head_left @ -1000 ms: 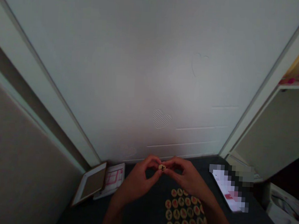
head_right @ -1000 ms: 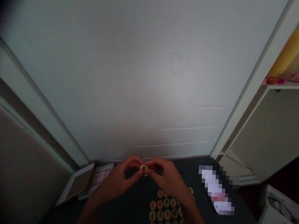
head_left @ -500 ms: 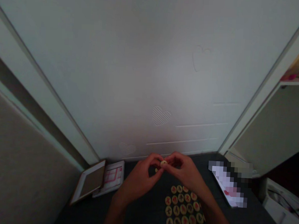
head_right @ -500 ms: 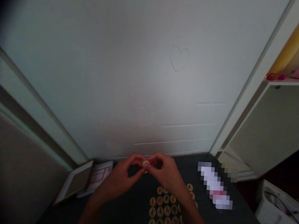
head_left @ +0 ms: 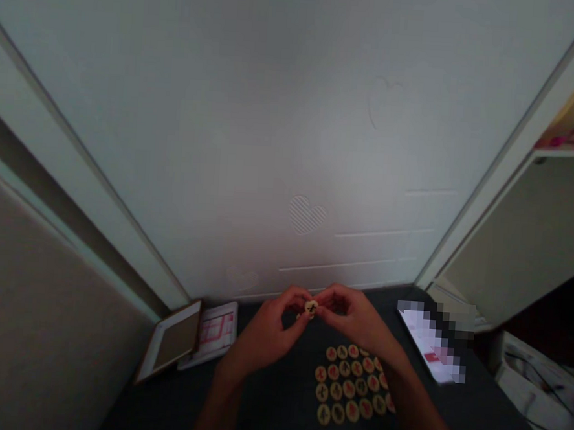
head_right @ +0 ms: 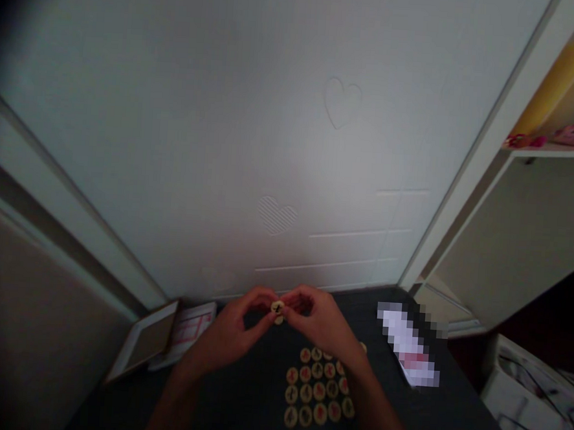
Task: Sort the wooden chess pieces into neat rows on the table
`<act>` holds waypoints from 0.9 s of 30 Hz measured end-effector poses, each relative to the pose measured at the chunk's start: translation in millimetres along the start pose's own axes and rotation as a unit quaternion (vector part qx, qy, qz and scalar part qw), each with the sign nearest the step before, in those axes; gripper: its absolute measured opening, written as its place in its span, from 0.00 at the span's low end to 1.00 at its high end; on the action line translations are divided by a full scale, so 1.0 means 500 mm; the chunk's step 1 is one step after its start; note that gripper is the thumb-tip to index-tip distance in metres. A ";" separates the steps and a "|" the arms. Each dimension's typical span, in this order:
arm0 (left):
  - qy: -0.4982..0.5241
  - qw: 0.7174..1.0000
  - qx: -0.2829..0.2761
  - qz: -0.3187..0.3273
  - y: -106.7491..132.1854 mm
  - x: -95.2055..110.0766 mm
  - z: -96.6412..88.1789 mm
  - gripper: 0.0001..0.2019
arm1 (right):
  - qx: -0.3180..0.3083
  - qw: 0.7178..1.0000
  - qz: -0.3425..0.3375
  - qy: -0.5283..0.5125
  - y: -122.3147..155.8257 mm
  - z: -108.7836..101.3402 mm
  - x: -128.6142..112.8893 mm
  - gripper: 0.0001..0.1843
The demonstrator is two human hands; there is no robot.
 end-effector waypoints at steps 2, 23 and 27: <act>0.002 1.000 0.011 -0.003 -0.002 -0.005 -0.002 0.06 | 0.006 1.000 -0.002 0.005 0.000 0.000 -0.001 0.14; -0.008 0.975 -0.184 -0.125 -0.002 -0.200 0.115 0.07 | -0.176 0.928 0.073 0.321 0.021 0.050 0.132 0.07; -0.030 0.968 -0.205 -0.142 0.000 -0.248 0.135 0.08 | -0.207 0.908 0.092 0.352 0.020 0.063 0.166 0.05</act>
Point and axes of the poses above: each hand's wrist, its own y-axis away from the middle knuckle, its own z-axis out of the palm, x = y × z, the point moved 10 cm from there along -y, towards the middle knuckle, and after that the axes turned 9 degrees about y, right-handed, at the moved point
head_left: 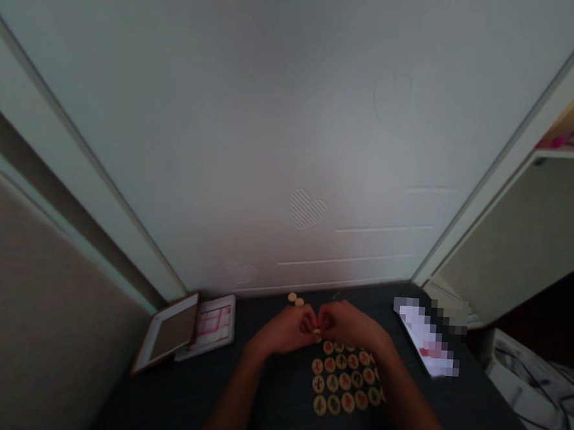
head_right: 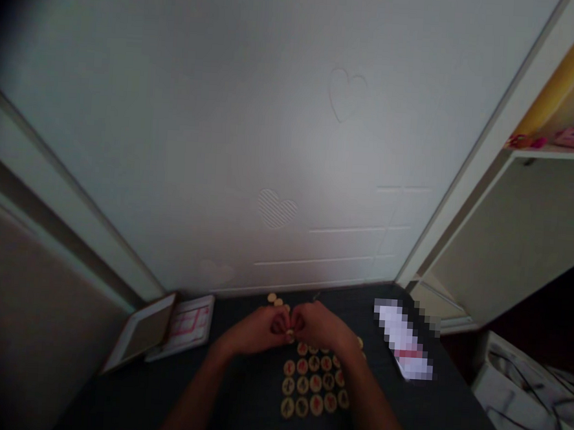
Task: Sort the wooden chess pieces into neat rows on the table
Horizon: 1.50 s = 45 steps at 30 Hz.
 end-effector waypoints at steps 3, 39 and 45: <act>-0.008 1.000 0.000 -0.006 -0.004 -0.018 0.000 0.09 | -0.020 1.000 0.003 0.010 -0.009 0.015 0.006 0.05; -0.095 0.992 -0.054 -0.069 -0.018 -0.068 0.048 0.10 | -0.134 0.979 0.114 0.106 0.007 0.057 0.048 0.12; -0.100 0.993 -0.039 -0.057 -0.008 -0.052 0.026 0.09 | -0.100 0.984 0.108 0.100 0.007 0.041 0.063 0.11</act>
Point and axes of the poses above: each hand's wrist, its own y-axis away from the middle knuckle, its own z-axis out of the palm, x = y × z, the point moved 10 cm from there along -y, towards the middle knuckle, and after that the axes turned 9 degrees about y, right-handed, at the moved point
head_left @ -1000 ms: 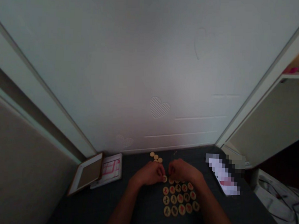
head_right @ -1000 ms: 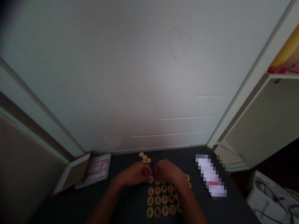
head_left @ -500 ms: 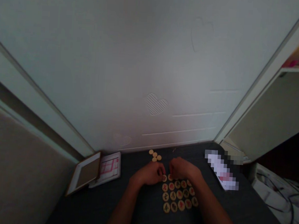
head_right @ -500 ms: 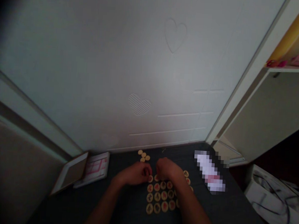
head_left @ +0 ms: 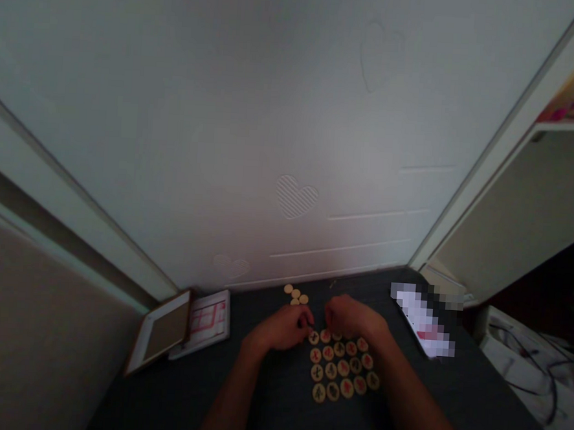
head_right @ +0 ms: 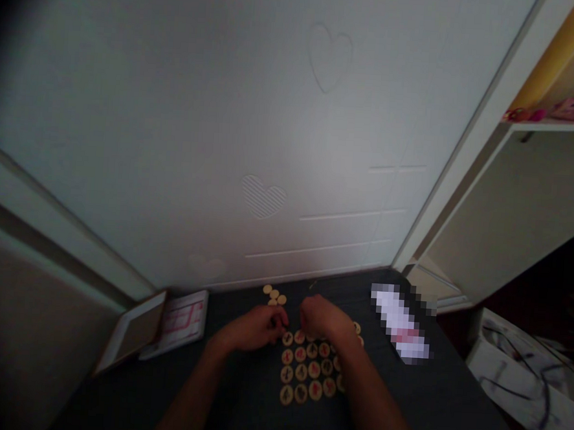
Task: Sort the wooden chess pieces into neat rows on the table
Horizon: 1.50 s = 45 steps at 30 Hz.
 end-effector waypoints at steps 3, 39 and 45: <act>-0.012 0.998 0.061 0.020 0.010 0.004 -0.047 0.09 | 0.016 1.000 0.000 -0.011 0.000 -0.005 0.015 0.11; -0.116 0.971 0.204 -0.041 0.032 -0.048 -0.134 0.08 | 0.169 0.982 -0.079 -0.014 -0.031 -0.038 -0.087 0.16; -0.098 0.969 0.220 -0.047 0.035 -0.056 -0.146 0.04 | 0.160 0.985 -0.067 -0.007 -0.038 -0.024 -0.083 0.15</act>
Point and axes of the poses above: each hand's wrist, its own y-axis away from the middle knuckle, its own z-axis out of the palm, x = y × z, the point moved 10 cm from there along -y, towards the middle knuckle, and after that the axes turned 9 degrees about y, right-handed, at the moved point
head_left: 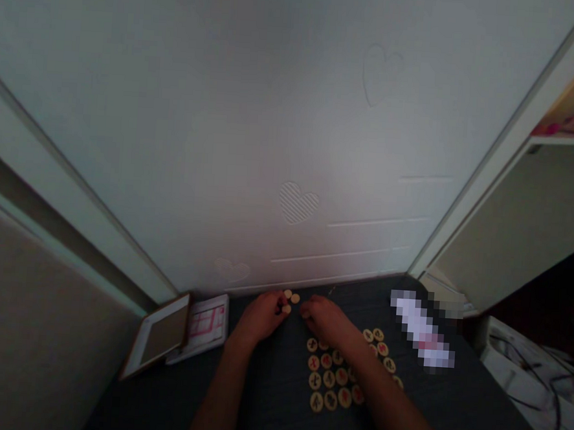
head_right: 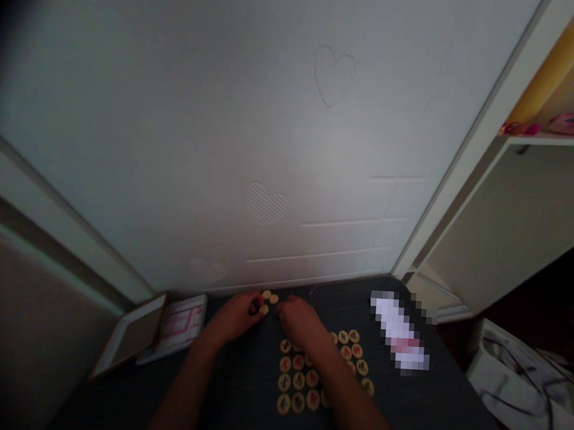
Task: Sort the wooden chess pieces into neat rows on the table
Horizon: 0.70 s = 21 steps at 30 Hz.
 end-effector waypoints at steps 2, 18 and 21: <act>0.005 1.000 0.003 0.002 -0.002 -0.001 -0.002 0.02 | 0.001 1.000 0.004 0.002 -0.002 0.004 -0.001 0.14; 0.190 0.975 -0.031 0.114 0.037 0.118 -0.037 0.09 | 0.165 0.973 -0.048 -0.152 0.044 -0.099 -0.017 0.12; 0.250 0.959 -0.032 0.128 0.080 0.163 -0.038 0.10 | 0.245 0.935 -0.045 -0.252 0.094 -0.116 -0.017 0.12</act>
Point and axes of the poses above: each hand's wrist, its own y-axis away from the middle knuckle, its own z-axis out of the palm, x = y × z, the point moved 10 cm from there along -y, towards the middle knuckle, and after that the axes turned 9 degrees about y, right-handed, at the moved point
